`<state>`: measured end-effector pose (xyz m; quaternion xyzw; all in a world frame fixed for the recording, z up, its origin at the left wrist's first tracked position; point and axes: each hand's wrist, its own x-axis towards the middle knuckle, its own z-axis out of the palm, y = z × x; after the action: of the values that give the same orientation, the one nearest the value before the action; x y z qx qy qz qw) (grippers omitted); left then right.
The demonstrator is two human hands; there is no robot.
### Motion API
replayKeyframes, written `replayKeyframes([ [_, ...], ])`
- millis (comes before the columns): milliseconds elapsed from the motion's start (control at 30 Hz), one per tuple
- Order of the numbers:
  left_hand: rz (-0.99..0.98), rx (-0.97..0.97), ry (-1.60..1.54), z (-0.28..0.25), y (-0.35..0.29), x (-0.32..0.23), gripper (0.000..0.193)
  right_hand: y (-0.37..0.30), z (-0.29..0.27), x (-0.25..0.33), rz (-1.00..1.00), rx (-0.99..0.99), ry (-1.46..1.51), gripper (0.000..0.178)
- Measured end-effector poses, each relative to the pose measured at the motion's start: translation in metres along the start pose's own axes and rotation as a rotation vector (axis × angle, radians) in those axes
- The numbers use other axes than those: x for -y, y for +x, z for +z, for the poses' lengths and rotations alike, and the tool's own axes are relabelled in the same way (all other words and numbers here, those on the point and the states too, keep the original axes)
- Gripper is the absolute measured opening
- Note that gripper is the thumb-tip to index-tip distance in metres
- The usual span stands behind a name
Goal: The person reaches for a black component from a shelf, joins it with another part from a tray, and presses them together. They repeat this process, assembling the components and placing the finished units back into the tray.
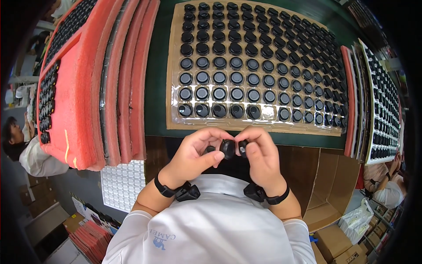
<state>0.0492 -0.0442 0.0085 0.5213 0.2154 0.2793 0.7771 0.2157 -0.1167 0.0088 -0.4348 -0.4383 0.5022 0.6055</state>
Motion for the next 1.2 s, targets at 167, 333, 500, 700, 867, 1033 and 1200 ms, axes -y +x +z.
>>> replayKeyframes([
  [167, -0.171, 0.061, -0.331, -0.006, 0.0, 0.0, 0.032, 0.003, 0.0, -0.003, 0.23, -0.035, 0.647, 0.029],
  [333, -0.12, 0.018, -0.241, -0.002, 0.0, -0.002, 0.033, 0.003, 0.001, -0.004, 0.243, -0.053, 0.661, 0.031],
  [500, 0.095, -0.031, 0.082, -0.002, -0.004, 0.007, 0.036, -0.002, -0.001, -0.004, -0.001, -0.049, 0.116, 0.026],
  [700, 0.176, 0.01, 0.187, 0.002, -0.006, 0.001, 0.037, -0.004, 0.014, 0.004, -0.035, 0.026, -0.133, 0.018],
  [867, 0.201, 0.027, 0.28, 0.003, -0.006, -0.001, 0.037, -0.004, 0.008, -0.003, -0.119, 0.025, -0.074, 0.018],
  [1033, 0.178, 0.032, 0.14, 0.001, -0.008, 0.002, 0.037, -0.001, 0.009, -0.001, -0.136, 0.086, -0.119, 0.018],
  [1200, 0.2, 0.042, 0.196, 0.001, -0.008, -0.001, 0.037, -0.003, 0.01, -0.001, -0.104, 0.092, 0.018, 0.018],
])
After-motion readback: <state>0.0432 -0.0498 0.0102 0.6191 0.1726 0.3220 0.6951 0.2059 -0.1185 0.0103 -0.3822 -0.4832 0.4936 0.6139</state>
